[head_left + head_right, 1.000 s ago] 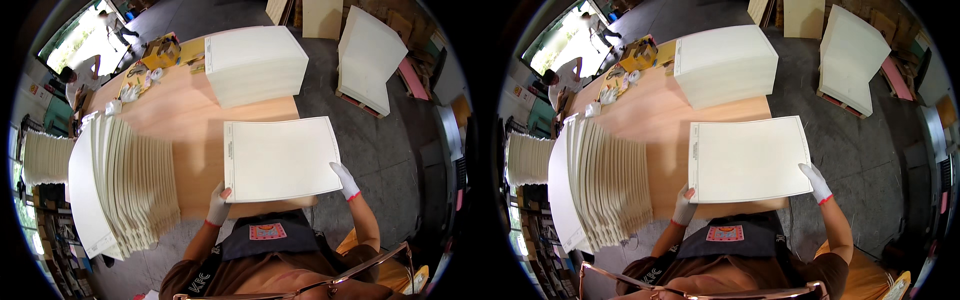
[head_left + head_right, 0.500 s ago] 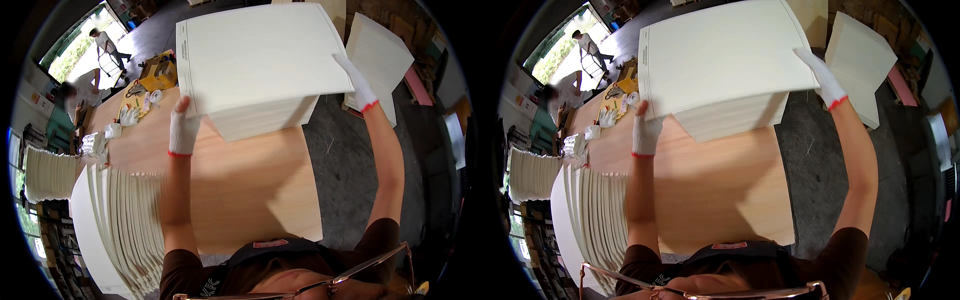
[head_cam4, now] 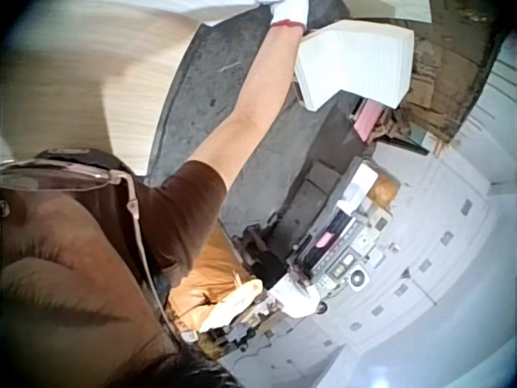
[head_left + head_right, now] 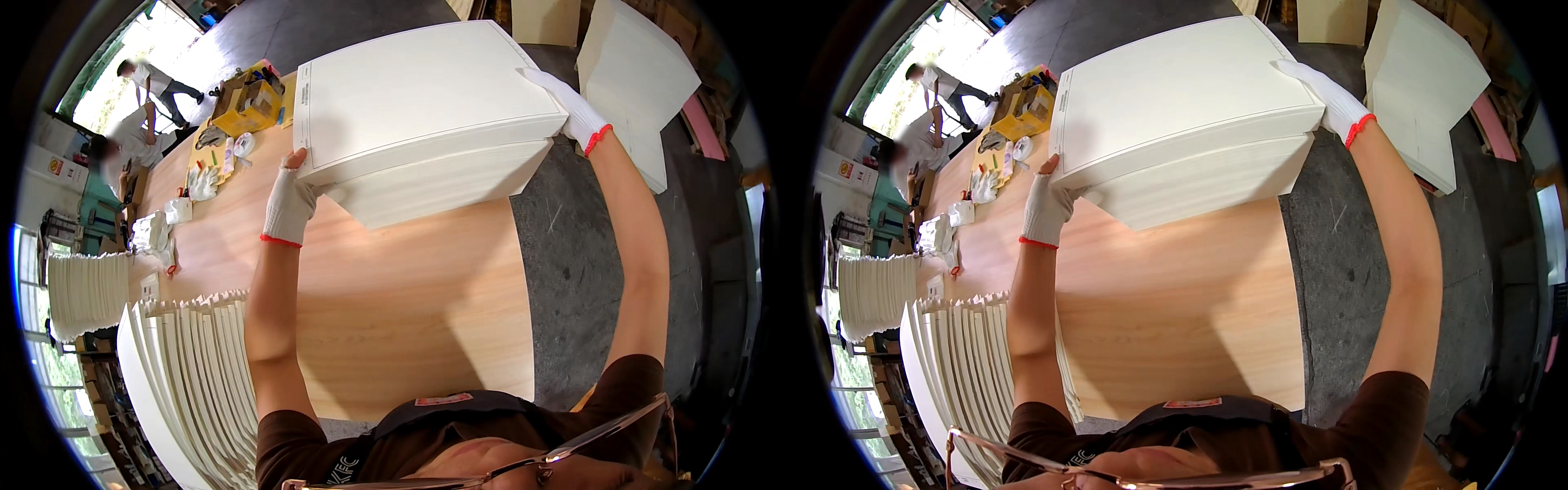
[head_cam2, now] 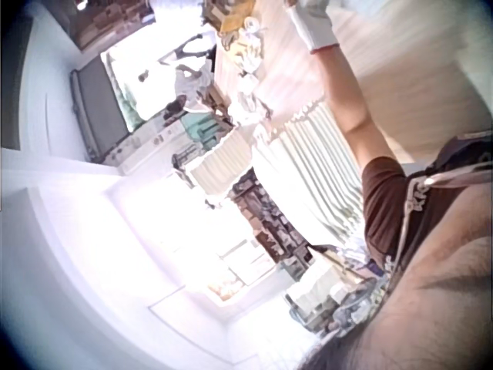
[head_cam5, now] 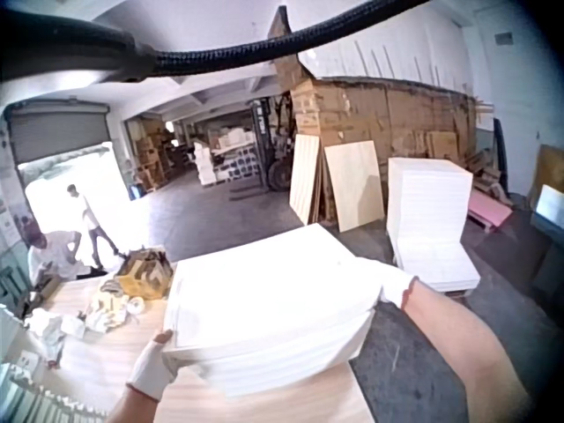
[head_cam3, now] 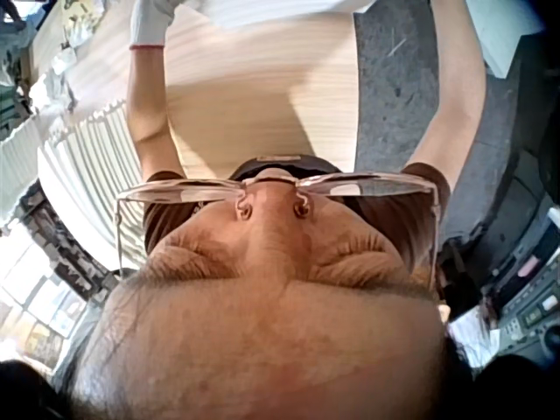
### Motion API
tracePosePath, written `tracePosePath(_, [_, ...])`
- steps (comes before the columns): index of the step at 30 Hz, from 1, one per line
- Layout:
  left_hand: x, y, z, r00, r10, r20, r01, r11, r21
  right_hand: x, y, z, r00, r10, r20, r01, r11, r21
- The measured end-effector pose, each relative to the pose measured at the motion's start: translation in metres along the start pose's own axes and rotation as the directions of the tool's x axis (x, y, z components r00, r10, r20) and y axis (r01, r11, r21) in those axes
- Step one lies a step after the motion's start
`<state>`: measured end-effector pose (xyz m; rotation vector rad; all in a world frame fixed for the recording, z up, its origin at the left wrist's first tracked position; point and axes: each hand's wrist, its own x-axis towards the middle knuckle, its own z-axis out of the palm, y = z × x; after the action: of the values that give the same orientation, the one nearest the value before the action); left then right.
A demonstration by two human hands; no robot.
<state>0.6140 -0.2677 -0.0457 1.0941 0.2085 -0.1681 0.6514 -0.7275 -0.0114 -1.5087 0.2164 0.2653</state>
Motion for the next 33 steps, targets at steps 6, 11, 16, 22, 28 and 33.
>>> tracePosePath(6, [0.009,0.000,-0.012,0.999,0.005,0.039,-0.006,1.000,0.030,-0.010,-0.005,0.009,0.995,-0.032,0.095,0.025,0.996,0.083])
tracePosePath(11, [0.018,-0.001,-0.023,0.994,-0.029,0.107,0.027,0.999,0.017,-0.007,-0.004,0.008,0.996,-0.037,0.079,0.027,0.993,0.116])
tracePosePath(16, [0.015,-0.001,-0.016,0.996,-0.039,0.080,0.043,0.998,-0.042,-0.018,-0.005,0.007,0.999,-0.029,-0.013,0.029,0.999,-0.041])
tracePosePath(22, [0.009,0.013,-0.009,0.995,-0.093,0.046,0.091,0.995,0.041,-0.033,-0.007,-0.026,0.972,-0.109,-0.210,0.025,0.930,-0.367])
tracePosePath(28, [-0.010,0.035,0.005,0.995,0.023,0.093,-0.079,0.747,0.660,0.001,0.070,-0.068,0.969,-0.020,-0.248,0.060,0.986,0.154])
tracePosePath(33, [0.044,0.024,-0.048,0.936,0.353,0.014,-0.333,0.870,0.364,0.034,0.083,-0.041,0.990,-0.015,-0.140,0.030,0.994,0.107])
